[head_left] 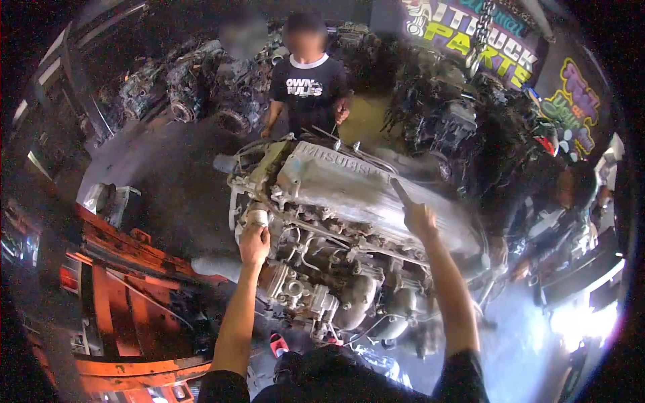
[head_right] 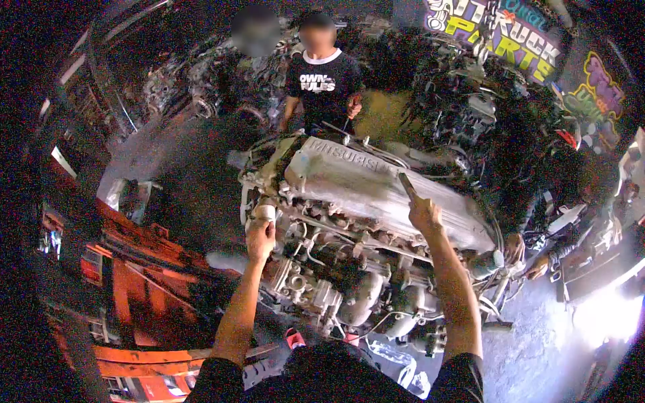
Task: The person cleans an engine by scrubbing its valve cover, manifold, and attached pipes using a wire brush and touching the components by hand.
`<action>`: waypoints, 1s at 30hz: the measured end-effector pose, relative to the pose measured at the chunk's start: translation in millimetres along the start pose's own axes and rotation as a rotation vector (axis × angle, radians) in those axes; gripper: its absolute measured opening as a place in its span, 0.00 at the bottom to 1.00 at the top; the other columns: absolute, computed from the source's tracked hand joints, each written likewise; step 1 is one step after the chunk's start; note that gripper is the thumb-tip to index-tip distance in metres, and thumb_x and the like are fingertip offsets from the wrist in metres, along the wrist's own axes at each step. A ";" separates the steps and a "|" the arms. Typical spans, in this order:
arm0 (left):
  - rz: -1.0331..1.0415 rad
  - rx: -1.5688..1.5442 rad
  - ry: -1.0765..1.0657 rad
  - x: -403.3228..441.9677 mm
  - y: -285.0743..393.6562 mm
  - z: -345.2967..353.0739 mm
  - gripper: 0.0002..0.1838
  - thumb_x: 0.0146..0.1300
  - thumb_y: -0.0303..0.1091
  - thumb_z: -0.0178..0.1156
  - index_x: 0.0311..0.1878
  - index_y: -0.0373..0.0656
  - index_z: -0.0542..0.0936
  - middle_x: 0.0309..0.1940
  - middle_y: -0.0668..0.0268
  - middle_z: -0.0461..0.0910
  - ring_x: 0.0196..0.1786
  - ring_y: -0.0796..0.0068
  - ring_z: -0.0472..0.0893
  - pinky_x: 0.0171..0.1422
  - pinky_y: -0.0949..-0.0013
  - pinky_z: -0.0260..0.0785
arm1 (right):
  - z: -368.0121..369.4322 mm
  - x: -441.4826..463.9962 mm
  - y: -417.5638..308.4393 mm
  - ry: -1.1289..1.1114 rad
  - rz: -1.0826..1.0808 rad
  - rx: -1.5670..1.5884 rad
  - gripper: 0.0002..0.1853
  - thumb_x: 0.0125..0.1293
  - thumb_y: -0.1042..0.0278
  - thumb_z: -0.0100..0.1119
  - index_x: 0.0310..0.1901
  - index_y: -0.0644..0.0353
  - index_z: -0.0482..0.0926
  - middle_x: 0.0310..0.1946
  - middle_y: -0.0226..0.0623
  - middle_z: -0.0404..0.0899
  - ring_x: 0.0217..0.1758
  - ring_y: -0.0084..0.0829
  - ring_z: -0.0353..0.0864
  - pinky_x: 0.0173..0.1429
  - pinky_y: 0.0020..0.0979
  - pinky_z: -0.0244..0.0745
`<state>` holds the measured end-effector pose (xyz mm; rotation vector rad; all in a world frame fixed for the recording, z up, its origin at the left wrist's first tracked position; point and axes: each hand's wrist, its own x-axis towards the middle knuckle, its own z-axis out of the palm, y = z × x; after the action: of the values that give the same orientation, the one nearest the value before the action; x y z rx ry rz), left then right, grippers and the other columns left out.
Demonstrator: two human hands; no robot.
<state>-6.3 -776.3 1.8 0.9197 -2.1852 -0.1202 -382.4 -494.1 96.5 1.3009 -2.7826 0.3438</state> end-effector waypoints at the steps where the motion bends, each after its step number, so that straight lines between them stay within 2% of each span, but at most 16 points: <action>1: -0.033 0.020 -0.047 1.3 3.5 -3.7 0.11 0.66 0.37 0.60 0.35 0.39 0.84 0.34 0.52 0.83 0.43 0.47 0.81 0.51 0.50 0.73 | -4.8 -11.5 -4.3 0.022 0.022 0.067 0.41 0.72 0.67 0.52 0.77 0.17 0.45 0.26 0.59 0.81 0.31 0.61 0.83 0.32 0.56 0.77; 4: -0.009 0.005 0.002 2.2 16.9 -18.8 0.12 0.66 0.36 0.60 0.34 0.37 0.84 0.33 0.50 0.83 0.42 0.47 0.82 0.49 0.50 0.73 | -3.9 -64.4 -20.4 0.119 0.144 0.273 0.31 0.73 0.63 0.52 0.75 0.29 0.59 0.25 0.59 0.80 0.31 0.61 0.82 0.33 0.54 0.75; 5: 0.013 0.019 0.026 2.3 17.4 -18.0 0.12 0.66 0.36 0.60 0.34 0.36 0.84 0.33 0.49 0.83 0.40 0.47 0.82 0.49 0.50 0.73 | -13.2 -87.2 -26.0 0.129 0.159 0.405 0.26 0.74 0.61 0.51 0.73 0.41 0.66 0.28 0.59 0.81 0.32 0.59 0.82 0.35 0.53 0.75; 6: 0.005 -0.012 0.010 1.6 10.8 -12.2 0.13 0.67 0.36 0.59 0.34 0.36 0.84 0.31 0.49 0.83 0.40 0.47 0.82 0.49 0.50 0.74 | 12.9 -101.4 -12.9 0.439 -0.076 0.456 0.27 0.73 0.64 0.52 0.72 0.51 0.66 0.29 0.57 0.82 0.30 0.53 0.83 0.37 0.49 0.76; 8: -0.112 -0.032 -0.075 0.1 12.2 -12.5 0.13 0.67 0.38 0.59 0.35 0.37 0.85 0.31 0.49 0.83 0.39 0.47 0.82 0.49 0.50 0.74 | -31.8 -150.8 -38.3 0.136 0.248 0.609 0.27 0.73 0.67 0.54 0.71 0.60 0.66 0.32 0.50 0.83 0.29 0.41 0.82 0.37 0.40 0.76; 10: -0.040 0.046 0.026 -0.2 15.9 -15.4 0.13 0.67 0.39 0.60 0.37 0.38 0.85 0.32 0.48 0.83 0.39 0.48 0.83 0.47 0.50 0.75 | 6.8 -186.5 -11.3 0.330 0.100 0.737 0.29 0.74 0.65 0.57 0.73 0.61 0.63 0.41 0.52 0.85 0.26 0.30 0.79 0.30 0.37 0.72; 11: -0.034 0.045 -0.004 -0.3 11.5 -12.2 0.13 0.67 0.39 0.60 0.37 0.39 0.86 0.32 0.49 0.83 0.39 0.48 0.83 0.47 0.50 0.75 | 41.9 -198.6 8.4 0.451 0.049 0.774 0.28 0.76 0.64 0.55 0.72 0.63 0.63 0.41 0.45 0.85 0.26 0.23 0.74 0.29 0.32 0.68; 13: -0.033 -0.007 0.011 -2.8 8.3 -12.0 0.12 0.66 0.39 0.60 0.37 0.41 0.85 0.33 0.50 0.84 0.40 0.47 0.82 0.48 0.50 0.75 | 52.3 -232.3 8.1 0.475 0.175 0.975 0.24 0.77 0.64 0.52 0.70 0.64 0.66 0.32 0.30 0.78 0.24 0.16 0.66 0.26 0.26 0.61; 14: -0.045 -0.003 0.017 -3.5 7.4 -13.3 0.12 0.66 0.39 0.60 0.37 0.41 0.85 0.33 0.50 0.84 0.40 0.47 0.82 0.48 0.50 0.75 | 36.8 -254.0 -6.1 0.369 0.353 1.126 0.21 0.78 0.66 0.51 0.68 0.64 0.67 0.23 0.22 0.71 0.22 0.15 0.63 0.24 0.23 0.57; 16: -0.058 0.028 -0.007 -2.8 10.3 -13.5 0.11 0.65 0.39 0.61 0.36 0.41 0.84 0.33 0.51 0.84 0.41 0.47 0.82 0.50 0.50 0.74 | 50.9 -281.3 -4.7 0.417 0.448 1.212 0.20 0.78 0.65 0.50 0.67 0.62 0.67 0.20 0.19 0.62 0.21 0.11 0.57 0.22 0.21 0.49; 20: 0.013 0.057 0.036 -4.5 -0.4 -0.3 0.12 0.64 0.38 0.61 0.33 0.39 0.82 0.34 0.52 0.84 0.41 0.48 0.82 0.50 0.50 0.74 | 54.5 -314.9 3.4 0.427 0.556 1.266 0.23 0.78 0.63 0.51 0.69 0.60 0.65 0.17 0.19 0.60 0.18 0.13 0.57 0.20 0.22 0.51; 22: 0.060 0.037 0.020 -4.0 -6.7 3.7 0.12 0.65 0.39 0.61 0.33 0.39 0.82 0.33 0.52 0.84 0.40 0.48 0.82 0.49 0.50 0.75 | 66.5 -320.5 20.4 0.444 0.577 1.186 0.25 0.77 0.56 0.52 0.71 0.55 0.65 0.19 0.21 0.64 0.17 0.12 0.60 0.17 0.19 0.54; 24: 0.030 0.127 -0.001 -6.1 -11.1 13.1 0.12 0.66 0.40 0.60 0.39 0.40 0.82 0.49 0.50 0.81 0.51 0.48 0.80 0.58 0.47 0.71 | 69.0 -323.4 27.6 0.427 0.596 1.210 0.26 0.77 0.54 0.52 0.71 0.54 0.65 0.20 0.21 0.65 0.17 0.12 0.61 0.17 0.19 0.55; 26: 0.033 0.268 0.038 -11.8 -7.3 10.2 0.13 0.67 0.41 0.59 0.46 0.41 0.79 0.59 0.51 0.75 0.58 0.50 0.76 0.61 0.44 0.69 | 65.0 -321.2 23.2 0.437 0.566 1.190 0.27 0.77 0.53 0.52 0.72 0.54 0.65 0.21 0.21 0.65 0.17 0.13 0.61 0.18 0.19 0.55; 28: -0.079 0.355 -0.153 -6.7 5.9 -4.2 0.17 0.65 0.43 0.59 0.53 0.45 0.77 0.58 0.55 0.72 0.62 0.52 0.73 0.62 0.42 0.67 | 88.4 -317.3 33.7 0.522 0.475 1.143 0.26 0.77 0.54 0.52 0.71 0.55 0.65 0.21 0.21 0.65 0.17 0.13 0.60 0.18 0.20 0.54; 30: -0.033 0.403 -0.097 -8.5 5.9 -3.2 0.21 0.63 0.44 0.61 0.56 0.45 0.75 0.56 0.57 0.71 0.63 0.53 0.72 0.62 0.42 0.66 | 40.0 -314.9 -6.9 0.338 0.456 1.297 0.23 0.78 0.60 0.50 0.70 0.58 0.65 0.21 0.20 0.63 0.19 0.14 0.57 0.23 0.21 0.54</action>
<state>-3.6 -765.8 0.9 1.1909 -2.3289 0.2755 -172.3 -270.6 14.9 0.4374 -2.3821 2.3467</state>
